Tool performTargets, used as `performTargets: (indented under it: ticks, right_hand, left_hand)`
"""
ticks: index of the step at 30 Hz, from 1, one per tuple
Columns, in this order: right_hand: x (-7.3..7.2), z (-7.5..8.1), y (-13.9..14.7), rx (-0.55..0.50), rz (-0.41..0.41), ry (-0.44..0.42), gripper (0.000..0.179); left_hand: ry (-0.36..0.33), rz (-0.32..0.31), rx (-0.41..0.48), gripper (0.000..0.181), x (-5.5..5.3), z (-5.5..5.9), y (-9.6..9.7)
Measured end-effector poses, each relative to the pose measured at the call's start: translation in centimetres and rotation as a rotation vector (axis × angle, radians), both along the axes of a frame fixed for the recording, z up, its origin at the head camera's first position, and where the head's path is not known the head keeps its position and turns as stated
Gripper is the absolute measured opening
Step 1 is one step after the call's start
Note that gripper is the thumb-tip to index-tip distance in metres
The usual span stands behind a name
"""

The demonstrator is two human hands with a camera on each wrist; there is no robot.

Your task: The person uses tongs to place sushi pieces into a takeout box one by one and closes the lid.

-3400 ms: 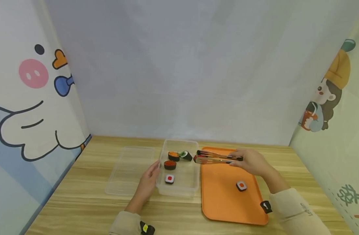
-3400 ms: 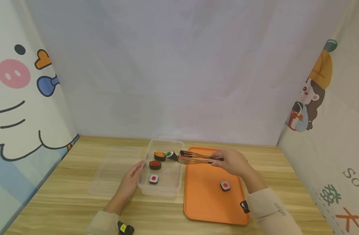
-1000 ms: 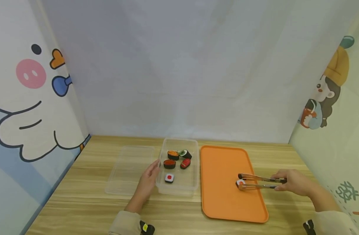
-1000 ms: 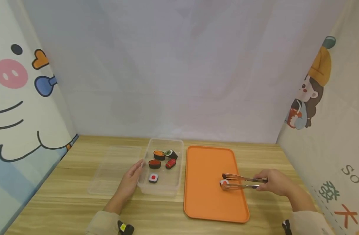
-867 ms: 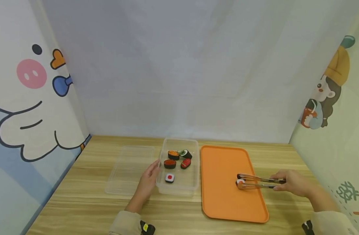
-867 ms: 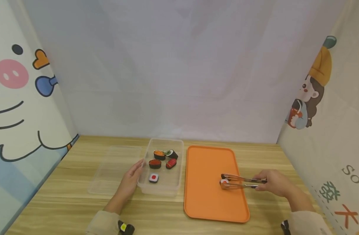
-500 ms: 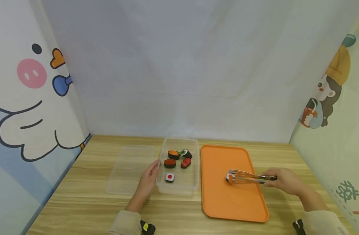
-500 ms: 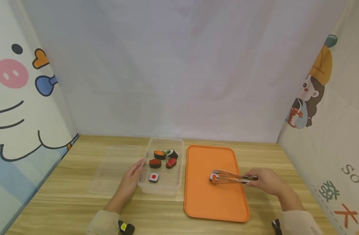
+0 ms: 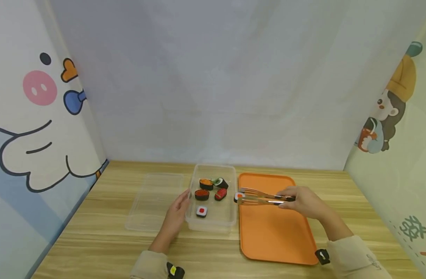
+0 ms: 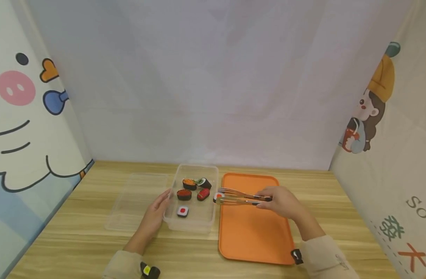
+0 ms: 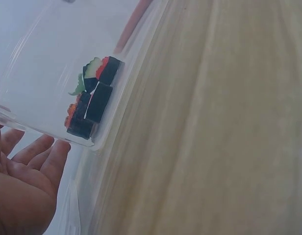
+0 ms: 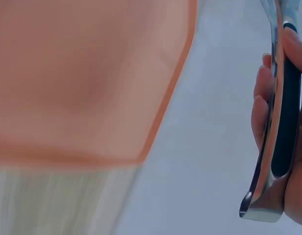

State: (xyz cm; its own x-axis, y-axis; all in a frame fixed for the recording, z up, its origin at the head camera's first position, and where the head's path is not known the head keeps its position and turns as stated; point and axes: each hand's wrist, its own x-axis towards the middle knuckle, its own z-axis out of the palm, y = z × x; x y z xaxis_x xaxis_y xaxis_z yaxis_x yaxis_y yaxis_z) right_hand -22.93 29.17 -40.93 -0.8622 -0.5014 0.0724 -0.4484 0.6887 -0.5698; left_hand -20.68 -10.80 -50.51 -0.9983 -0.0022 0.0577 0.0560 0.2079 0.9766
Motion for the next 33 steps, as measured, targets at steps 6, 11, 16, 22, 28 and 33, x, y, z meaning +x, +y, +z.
performTargets:
  ticks: [6,11,16,22,28,33]
  right_hand:
    - [-0.6,-0.2,-3.5,0.02,0.0,0.003,0.034]
    - [-0.7,0.0,-5.1,0.074,-0.012,0.014,0.033]
    - [-0.8,0.3,-5.8,0.11,-0.006,0.033,0.029]
    - [-0.8,0.5,-6.0,0.107,-0.009,0.027,0.029]
    - [-0.7,0.6,-5.9,0.104,0.003,0.016,0.031]
    - [-0.5,0.9,-5.6,0.101,0.009,0.011,0.033]
  left_hand:
    - [0.002,-0.001,-0.014,0.046,-0.1,0.1,0.1]
    - [-0.003,0.015,-0.021,0.046,0.1,0.2,0.2]
    - [-0.01,0.032,-0.02,0.045,0.1,0.3,0.3]
    - [-0.004,0.033,-0.019,0.046,0.3,0.6,0.4]
    - [-0.009,0.035,-0.022,0.045,0.2,0.4,0.3]
    - [-0.01,0.034,-0.031,0.046,0.2,0.2,0.3]
